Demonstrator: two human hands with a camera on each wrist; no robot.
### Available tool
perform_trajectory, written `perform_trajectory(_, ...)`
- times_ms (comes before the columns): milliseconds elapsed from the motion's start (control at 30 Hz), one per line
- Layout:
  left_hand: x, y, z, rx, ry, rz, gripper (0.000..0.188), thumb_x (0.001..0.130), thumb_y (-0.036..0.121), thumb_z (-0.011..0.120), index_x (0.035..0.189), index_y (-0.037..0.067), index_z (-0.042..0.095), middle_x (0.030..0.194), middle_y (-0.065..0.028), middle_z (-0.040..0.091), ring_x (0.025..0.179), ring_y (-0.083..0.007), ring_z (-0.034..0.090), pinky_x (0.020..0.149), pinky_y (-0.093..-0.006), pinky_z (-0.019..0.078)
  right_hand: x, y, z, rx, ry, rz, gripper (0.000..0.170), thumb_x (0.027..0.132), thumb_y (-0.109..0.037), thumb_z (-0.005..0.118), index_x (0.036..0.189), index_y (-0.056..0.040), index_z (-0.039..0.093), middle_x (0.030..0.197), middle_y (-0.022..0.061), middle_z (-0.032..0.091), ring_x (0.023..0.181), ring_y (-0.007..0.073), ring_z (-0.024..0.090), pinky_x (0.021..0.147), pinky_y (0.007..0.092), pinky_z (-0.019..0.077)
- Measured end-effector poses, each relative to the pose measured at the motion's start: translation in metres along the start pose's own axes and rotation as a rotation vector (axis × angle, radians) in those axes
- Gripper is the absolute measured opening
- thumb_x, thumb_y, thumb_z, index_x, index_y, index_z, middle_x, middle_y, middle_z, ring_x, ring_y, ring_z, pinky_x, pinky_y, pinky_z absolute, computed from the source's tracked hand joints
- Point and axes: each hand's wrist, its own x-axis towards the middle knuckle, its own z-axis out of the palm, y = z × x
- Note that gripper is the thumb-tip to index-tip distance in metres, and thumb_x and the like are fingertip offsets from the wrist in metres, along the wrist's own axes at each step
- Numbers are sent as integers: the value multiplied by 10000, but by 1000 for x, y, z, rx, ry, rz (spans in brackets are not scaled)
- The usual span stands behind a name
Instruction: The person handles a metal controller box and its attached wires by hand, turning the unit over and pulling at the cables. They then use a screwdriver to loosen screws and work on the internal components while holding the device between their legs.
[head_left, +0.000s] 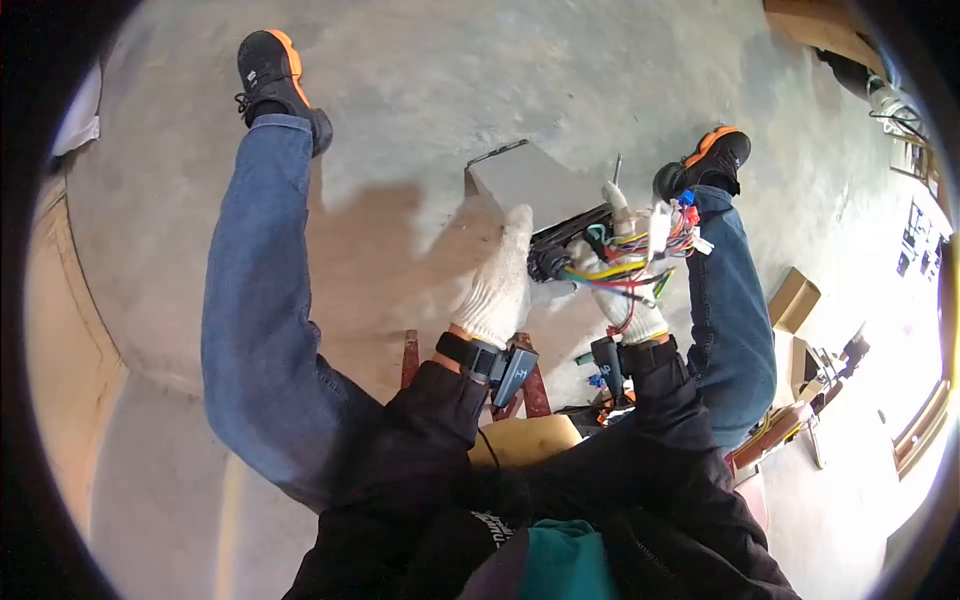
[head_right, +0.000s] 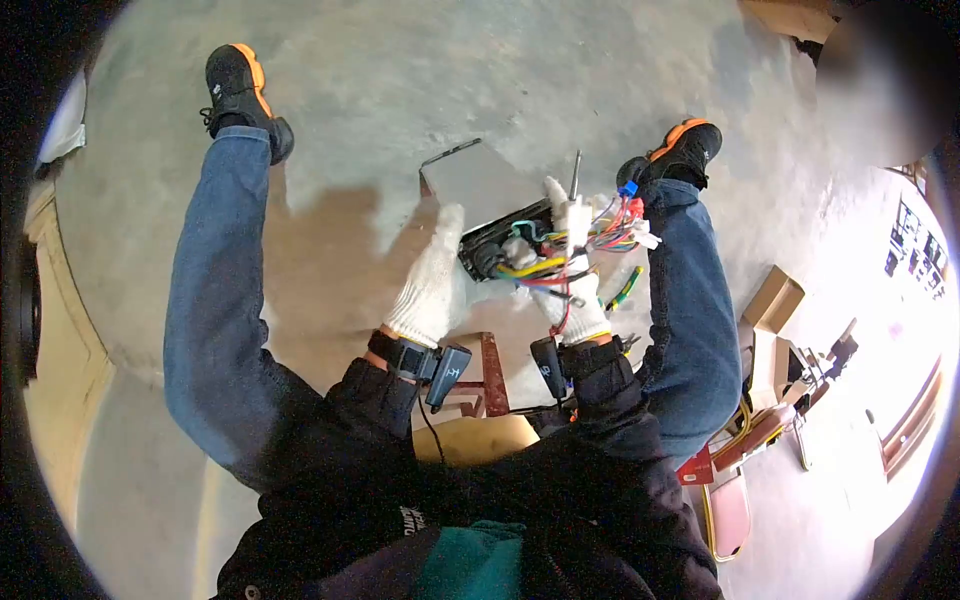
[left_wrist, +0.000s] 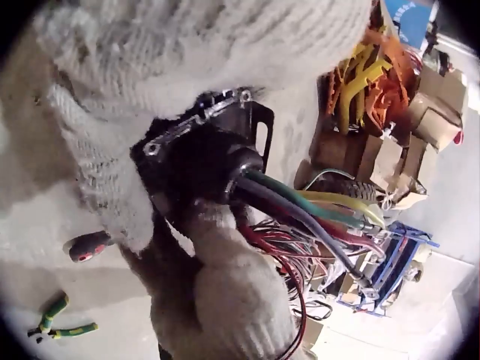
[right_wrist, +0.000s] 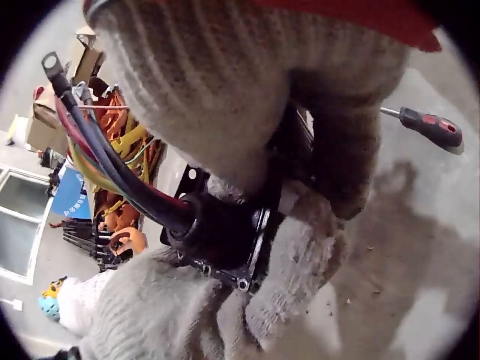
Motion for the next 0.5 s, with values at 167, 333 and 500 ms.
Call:
perform_trajectory(167,-15,29,13,1001,365,272,743,1027,662,485,1389,17,559,1181,-137,714,991,-339,709,908,-380,537,24,1,2,-630,65,-262,769,888,50,721,1549,-108,362,1165,91,588,999,194,618,875,347,592)
perform_trajectory(333,-21,55,28,1193,471,376,470,1034,420,570,1317,46,556,1191,-248,652,929,-413,697,819,-439,562,38,-23,25,-518,66,-60,299,929,-161,738,1181,-6,690,982,80,736,866,144,704,786,303,591)
perform_trajectory(500,0,67,1,1960,540,867,278,1051,305,484,1115,71,620,1070,-164,692,905,-398,707,767,-518,589,41,-50,57,-651,-30,15,383,925,-296,762,1183,-29,668,991,84,746,830,152,705,762,296,556)
